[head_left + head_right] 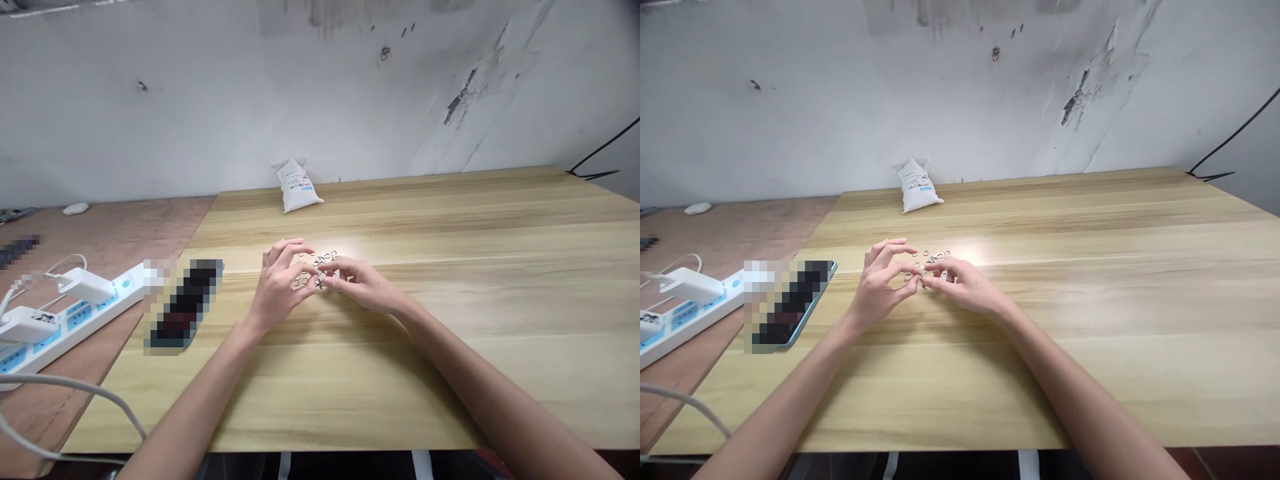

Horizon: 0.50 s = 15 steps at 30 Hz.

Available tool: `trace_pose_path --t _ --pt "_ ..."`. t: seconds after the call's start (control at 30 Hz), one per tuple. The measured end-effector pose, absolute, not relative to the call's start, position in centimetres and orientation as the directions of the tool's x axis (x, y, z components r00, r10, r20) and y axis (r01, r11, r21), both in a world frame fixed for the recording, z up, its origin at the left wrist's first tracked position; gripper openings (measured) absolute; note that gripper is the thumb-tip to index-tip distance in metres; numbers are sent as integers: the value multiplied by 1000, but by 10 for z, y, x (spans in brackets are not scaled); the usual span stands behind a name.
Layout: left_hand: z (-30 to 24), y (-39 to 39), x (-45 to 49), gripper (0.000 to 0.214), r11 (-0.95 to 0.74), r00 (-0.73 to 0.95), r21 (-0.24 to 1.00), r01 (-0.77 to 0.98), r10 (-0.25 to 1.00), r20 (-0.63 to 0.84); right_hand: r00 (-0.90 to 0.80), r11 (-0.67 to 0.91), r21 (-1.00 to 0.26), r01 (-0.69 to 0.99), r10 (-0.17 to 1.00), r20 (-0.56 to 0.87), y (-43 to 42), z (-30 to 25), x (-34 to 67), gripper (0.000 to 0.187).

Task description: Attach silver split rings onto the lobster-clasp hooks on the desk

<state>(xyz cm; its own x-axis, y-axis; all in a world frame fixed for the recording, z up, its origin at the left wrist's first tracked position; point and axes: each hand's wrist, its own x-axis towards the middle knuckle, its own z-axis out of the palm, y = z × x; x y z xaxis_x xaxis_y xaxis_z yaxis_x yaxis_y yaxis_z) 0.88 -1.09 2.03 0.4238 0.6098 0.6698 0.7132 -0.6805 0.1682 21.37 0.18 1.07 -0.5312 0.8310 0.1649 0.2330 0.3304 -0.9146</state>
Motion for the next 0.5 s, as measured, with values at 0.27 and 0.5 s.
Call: trace_pose_path --t 0.27,0.5 --pt "20 -12 9 8 -667 390 243 704 649 653 -581 587 -725 360 749 317 8 3 218 31" --pt "10 -6 6 7 -575 412 378 726 803 431 -583 791 -12 611 461 669 -5 4 210 23"
